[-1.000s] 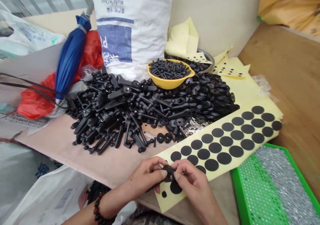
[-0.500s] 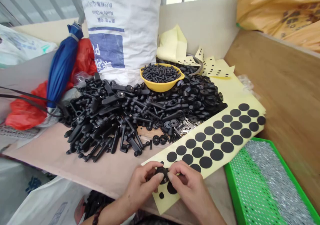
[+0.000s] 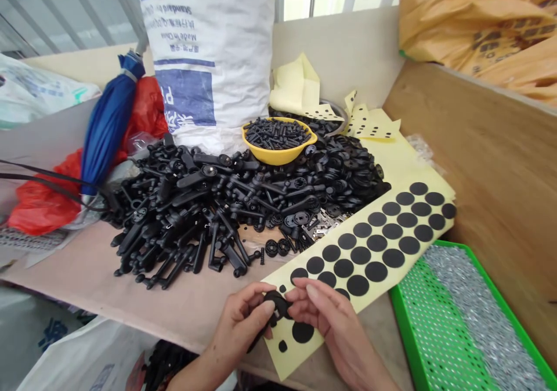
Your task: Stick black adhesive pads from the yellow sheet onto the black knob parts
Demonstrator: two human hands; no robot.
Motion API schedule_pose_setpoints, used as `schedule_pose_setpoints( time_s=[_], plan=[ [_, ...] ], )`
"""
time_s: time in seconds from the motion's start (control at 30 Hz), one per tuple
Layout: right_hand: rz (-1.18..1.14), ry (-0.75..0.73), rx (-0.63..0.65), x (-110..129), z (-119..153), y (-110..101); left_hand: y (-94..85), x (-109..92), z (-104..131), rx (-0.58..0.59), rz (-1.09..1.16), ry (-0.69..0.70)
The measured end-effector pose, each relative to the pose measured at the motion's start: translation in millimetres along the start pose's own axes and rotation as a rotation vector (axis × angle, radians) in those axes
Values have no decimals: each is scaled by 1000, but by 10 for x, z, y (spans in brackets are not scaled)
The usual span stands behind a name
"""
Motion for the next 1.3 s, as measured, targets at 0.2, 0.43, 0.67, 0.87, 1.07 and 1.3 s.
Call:
schedule_pose_setpoints(
  time_s=[0.2,0.43,0.67,0.87,1.07,1.3],
  plan=[
    [692,-351,270,37,174,386,37,-80,111,76,17,39],
    [673,-335,107,-127,294,365,22,18,282,76,166,-59],
    [396,-123,175,-278,203,267,49,-39,341,94,354,-83],
    [443,-223,255,-208,326,377,43,-19,342,79,271,-101],
    [494,-233,303,-227,362,465,32,166,352,57,174,-135],
    [624,-313,322,-276,411,527,31,194,413,-48,30,-50]
  ],
)
Point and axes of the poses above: each hand's wrist, its own z-axis away from the middle knuckle, its own y-axis out of the palm, x = y × z, the point moved 7 cm from there along -z, towards the middle knuckle, and after that the axes turned 15 degrees about -z, right-handed, at the moved point
